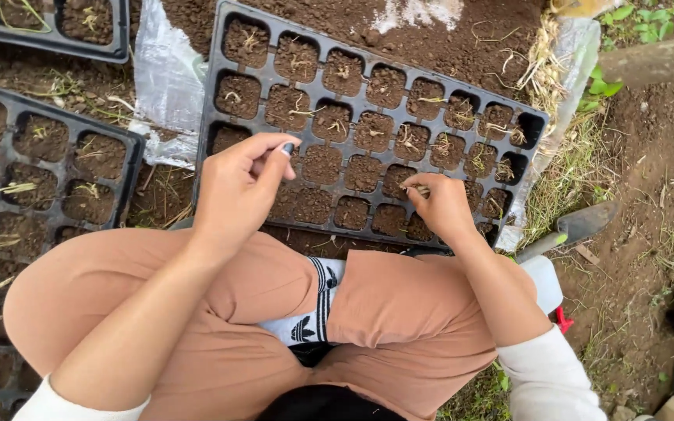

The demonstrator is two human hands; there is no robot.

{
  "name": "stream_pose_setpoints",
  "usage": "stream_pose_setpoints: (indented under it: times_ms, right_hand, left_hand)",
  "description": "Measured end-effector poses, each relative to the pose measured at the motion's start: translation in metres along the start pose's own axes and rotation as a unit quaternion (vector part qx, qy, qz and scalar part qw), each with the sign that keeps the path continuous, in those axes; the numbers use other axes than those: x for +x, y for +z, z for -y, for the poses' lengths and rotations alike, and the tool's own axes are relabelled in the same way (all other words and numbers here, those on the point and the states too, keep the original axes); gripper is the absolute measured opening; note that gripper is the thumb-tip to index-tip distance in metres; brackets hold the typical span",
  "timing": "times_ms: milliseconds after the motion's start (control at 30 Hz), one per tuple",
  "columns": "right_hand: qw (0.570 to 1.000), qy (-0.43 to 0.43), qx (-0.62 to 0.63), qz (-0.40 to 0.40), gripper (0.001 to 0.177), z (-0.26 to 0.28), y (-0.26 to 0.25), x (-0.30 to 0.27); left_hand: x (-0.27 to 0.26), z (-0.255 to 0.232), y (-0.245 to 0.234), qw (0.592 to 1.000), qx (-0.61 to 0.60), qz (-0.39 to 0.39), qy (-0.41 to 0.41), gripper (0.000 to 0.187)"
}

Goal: The person places small seeds into the cells of a black seedling tray filled with soil. They use their hands to pick up seeds and carefully position them in the soil, occasionally adjusting the tray.

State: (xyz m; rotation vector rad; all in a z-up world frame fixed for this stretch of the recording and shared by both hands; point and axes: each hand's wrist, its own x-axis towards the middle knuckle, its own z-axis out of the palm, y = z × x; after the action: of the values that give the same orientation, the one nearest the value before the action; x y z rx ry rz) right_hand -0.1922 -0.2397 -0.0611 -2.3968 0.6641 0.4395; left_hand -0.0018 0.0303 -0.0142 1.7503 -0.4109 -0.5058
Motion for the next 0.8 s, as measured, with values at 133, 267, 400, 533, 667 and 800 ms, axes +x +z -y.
stream_pose_setpoints:
  times_ms: [133, 267, 400, 533, 667, 800]
  right_hand:
    - [0.999, -0.019, -0.017, -0.025, 0.016, -0.010, 0.016, 0.008]
    - [0.995, -0.058, -0.050, -0.070, 0.010, -0.031, 0.039, 0.017]
    - [0.988, -0.077, -0.102, -0.089, 0.008, -0.031, 0.044, 0.017]
    - [0.998, 0.030, -0.047, -0.043, 0.042, 0.009, 0.011, 0.000]
    - [0.997, 0.076, -0.002, -0.032, 0.041, 0.023, -0.010, -0.025]
    - [0.985, 0.135, 0.103, -0.042, 0.025, 0.020, -0.026, -0.042]
  left_hand:
    - [-0.001, 0.000, 0.001, 1.000, -0.013, 0.004, 0.003, 0.021]
    - [-0.003, -0.002, 0.000, 0.999, -0.026, 0.010, 0.023, 0.021]
    - [-0.002, 0.001, -0.001, 0.999, -0.031, 0.015, 0.039, 0.020]
    - [-0.003, -0.003, -0.002, 0.999, -0.035, 0.010, 0.039, 0.020]
    - [-0.005, -0.004, -0.003, 0.998, -0.053, 0.023, 0.035, 0.021]
    - [-0.006, -0.011, -0.005, 0.997, -0.063, 0.024, 0.035, 0.021]
